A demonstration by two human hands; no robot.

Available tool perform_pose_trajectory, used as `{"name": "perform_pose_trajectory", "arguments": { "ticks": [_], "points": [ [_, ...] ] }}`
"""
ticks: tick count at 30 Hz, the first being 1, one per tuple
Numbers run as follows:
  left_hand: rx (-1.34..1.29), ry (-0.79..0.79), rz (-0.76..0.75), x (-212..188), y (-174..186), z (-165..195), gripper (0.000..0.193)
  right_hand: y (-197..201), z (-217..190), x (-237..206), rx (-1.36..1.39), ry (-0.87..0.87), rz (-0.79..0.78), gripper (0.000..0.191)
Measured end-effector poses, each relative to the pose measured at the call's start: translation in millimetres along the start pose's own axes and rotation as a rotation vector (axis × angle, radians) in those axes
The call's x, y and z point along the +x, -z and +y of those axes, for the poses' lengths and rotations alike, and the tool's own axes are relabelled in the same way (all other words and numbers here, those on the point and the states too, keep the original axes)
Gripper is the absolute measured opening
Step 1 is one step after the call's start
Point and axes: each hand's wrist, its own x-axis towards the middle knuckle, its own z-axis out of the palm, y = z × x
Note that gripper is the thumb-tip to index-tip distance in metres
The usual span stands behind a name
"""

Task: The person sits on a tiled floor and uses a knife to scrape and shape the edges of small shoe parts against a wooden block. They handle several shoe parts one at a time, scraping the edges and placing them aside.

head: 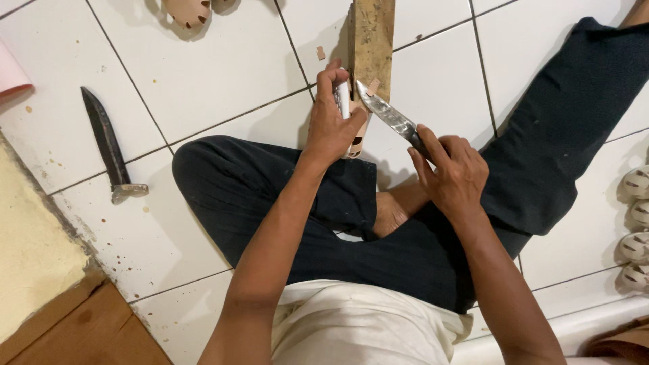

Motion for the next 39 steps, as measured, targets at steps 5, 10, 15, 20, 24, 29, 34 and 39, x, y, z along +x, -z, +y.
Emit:
{"name": "perform_pose_trajectory", "arguments": {
  "ticks": [5,10,15,20,24,29,34,39],
  "points": [
    [-0.025,0.001,0.007,1,1,1,0.06,-4,-2,7,0.001,0.001,0.01,0.04],
    [-0.005,0.025,-0.002,2,0,1,0.061,6,3,-6,0.064,-0.033,-0.027,0.042],
    [-0.023,0.005,-0.003,4,0,1,0.06,4,5,0,0.035,-0.008,-0.005,0.041],
    [0.004,0.037,-0.002,6,-1,4,0.06,-4,2,17,0.006,-0.008,-0.003,0.039],
    [-0.026,0.02,0.016,6,-1,6,0.059,1,3,14,0.017,-0.012,0.003,0.041],
    [-0.007,0.006,0.003,6,0,1,0.06,8,4,6,0.038,-0.03,-0.009,0.043],
    [0.01,0.005,-0.008,10,0,-1,0.06,0,-2,21,0.009,-0.015,0.016,0.041],
    [-0.027,0.035,0.013,9,-1,3,0.056,-4,-8,39,0.008,-0.004,0.044,0.04]
  ]
}}
